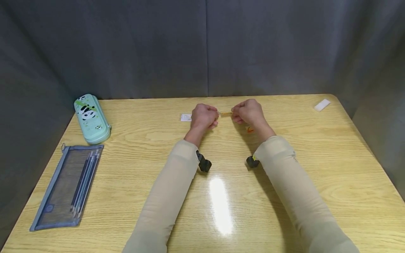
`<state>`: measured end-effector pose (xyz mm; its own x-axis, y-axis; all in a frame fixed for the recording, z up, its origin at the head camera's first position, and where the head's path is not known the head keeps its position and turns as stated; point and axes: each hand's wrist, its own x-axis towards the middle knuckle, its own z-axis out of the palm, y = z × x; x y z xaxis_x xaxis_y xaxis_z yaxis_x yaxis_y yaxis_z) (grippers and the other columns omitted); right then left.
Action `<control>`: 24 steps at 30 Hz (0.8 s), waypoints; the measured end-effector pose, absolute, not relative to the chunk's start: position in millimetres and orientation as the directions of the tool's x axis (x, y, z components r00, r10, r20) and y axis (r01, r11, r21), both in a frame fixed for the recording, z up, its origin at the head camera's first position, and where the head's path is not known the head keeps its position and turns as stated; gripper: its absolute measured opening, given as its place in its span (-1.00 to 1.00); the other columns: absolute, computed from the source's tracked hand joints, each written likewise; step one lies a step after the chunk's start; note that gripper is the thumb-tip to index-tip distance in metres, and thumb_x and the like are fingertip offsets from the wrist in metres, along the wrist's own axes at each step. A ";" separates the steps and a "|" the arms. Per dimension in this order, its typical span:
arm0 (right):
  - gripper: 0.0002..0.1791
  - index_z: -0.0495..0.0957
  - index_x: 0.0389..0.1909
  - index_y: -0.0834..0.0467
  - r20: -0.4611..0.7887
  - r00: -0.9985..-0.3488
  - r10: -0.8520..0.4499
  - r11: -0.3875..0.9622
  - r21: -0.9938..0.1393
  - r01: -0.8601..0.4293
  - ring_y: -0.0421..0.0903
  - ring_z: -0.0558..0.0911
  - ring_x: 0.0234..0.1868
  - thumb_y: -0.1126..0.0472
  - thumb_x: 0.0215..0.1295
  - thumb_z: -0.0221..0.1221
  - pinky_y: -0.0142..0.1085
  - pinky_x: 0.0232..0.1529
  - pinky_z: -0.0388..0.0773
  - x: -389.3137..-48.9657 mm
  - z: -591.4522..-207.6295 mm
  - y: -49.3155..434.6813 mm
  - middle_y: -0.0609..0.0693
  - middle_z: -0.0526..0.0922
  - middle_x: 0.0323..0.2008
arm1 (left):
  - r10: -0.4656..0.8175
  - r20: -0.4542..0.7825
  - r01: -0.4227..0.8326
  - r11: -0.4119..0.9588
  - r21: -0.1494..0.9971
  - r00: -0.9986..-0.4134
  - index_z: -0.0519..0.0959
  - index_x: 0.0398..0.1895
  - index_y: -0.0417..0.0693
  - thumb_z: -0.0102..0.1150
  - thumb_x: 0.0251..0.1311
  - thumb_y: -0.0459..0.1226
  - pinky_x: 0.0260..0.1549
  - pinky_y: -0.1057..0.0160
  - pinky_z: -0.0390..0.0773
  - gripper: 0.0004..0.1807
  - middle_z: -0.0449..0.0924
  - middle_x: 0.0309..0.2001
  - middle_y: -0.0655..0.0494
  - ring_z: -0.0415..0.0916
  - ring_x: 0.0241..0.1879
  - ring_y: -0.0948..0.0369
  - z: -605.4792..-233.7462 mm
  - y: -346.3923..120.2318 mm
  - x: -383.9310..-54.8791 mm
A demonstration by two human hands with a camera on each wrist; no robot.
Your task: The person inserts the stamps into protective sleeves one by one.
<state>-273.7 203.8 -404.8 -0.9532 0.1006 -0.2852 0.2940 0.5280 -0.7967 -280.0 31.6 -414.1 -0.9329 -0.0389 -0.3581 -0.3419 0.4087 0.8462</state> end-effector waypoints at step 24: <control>-0.49 0.47 0.32 0.26 -0.353 -0.936 0.003 0.592 -0.753 0.286 -0.19 0.65 -0.30 0.04 0.52 0.13 -0.28 -0.08 0.72 -220.1 -388.4 284.2 0.15 0.65 0.02 | 0.159 -0.108 0.028 0.674 0.738 -0.981 0.67 0.16 0.03 0.30 0.33 -0.10 -0.01 0.21 0.64 -0.63 0.78 -0.03 0.09 0.71 -0.05 0.18 -405.0 54.4 -272.3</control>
